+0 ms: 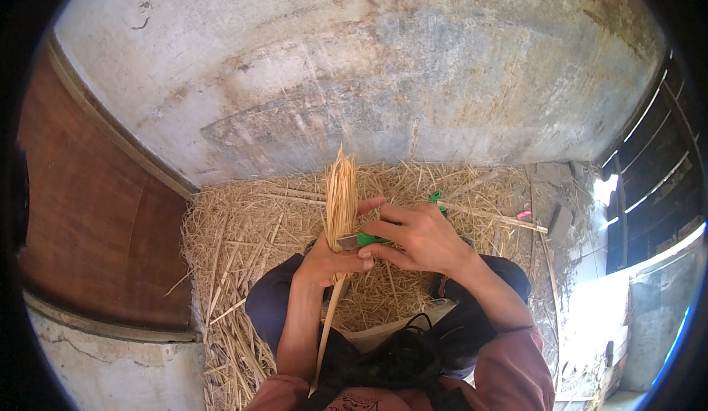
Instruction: The person is using a utility knife to trim and shape a bundle of dried straw fibers while holding them by hand, then uses a single long straw to wrap and bind the bundle into a broom head.
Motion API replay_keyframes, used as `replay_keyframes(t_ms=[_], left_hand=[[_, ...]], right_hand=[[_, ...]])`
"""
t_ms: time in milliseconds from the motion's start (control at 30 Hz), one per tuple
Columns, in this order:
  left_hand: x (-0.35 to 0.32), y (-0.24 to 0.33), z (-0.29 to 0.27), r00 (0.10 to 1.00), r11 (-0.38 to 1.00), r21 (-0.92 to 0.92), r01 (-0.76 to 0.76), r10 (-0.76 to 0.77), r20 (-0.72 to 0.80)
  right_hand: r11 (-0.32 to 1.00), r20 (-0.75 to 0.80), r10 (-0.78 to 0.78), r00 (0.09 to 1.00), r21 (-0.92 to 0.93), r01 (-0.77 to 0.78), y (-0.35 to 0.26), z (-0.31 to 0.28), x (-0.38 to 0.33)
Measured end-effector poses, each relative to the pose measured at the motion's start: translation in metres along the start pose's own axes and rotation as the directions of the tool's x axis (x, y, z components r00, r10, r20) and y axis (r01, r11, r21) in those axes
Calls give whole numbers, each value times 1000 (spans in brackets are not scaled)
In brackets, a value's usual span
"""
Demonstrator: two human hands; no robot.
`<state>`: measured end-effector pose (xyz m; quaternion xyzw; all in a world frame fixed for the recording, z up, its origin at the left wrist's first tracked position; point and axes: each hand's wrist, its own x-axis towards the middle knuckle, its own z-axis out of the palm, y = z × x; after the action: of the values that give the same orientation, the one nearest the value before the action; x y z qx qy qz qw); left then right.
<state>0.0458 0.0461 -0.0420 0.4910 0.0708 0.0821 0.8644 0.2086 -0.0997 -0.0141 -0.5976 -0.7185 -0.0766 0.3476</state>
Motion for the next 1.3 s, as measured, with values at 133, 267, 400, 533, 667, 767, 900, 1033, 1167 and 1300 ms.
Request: replay_keyframes(t_ms=[133, 267, 400, 533, 667, 767, 900, 1033, 1167, 1300], left_hand=[[-1, -2, 2, 1000, 996, 91, 2, -2, 0], [-2, 0, -2, 999, 993, 112, 46, -47, 13], [-3, 5, 2, 999, 990, 138, 42, -43, 4], [-5, -2, -5, 998, 981, 186, 49, -43, -35], [-6, -9, -8, 998, 977, 203, 59, -52, -44], [-5, -9, -6, 999, 984, 170, 52, -49, -21], [-6, -5, -2, 998, 987, 144, 66, -63, -21], [-7, -5, -2, 996, 988, 127, 86, -82, -35], [-9, -3, -1, 992, 984, 140, 112, -104, -66], [-6, 2, -2, 997, 992, 96, 79, -77, -25]], right_hand=[[1000, -44, 0, 999, 31, 2, -1, 4, 4], [1000, -67, 15, 998, 12, -14, -1, 3, 3], [1000, -139, 17, 990, -18, -20, -5, 6, 4], [988, -173, 90, 981, -108, -110, -5, 4, 3], [982, -244, 124, 962, -108, -154, -1, -3, 6], [987, -291, 103, 951, -92, -135, -3, -2, 6], [981, -309, 90, 947, -138, -138, -3, -2, 6], [980, -279, 68, 958, -161, -116, 1, -7, 9], [978, -337, 68, 939, -161, -129, 3, -9, 9], [989, -408, 122, 905, -28, -146, 12, -11, 4]])
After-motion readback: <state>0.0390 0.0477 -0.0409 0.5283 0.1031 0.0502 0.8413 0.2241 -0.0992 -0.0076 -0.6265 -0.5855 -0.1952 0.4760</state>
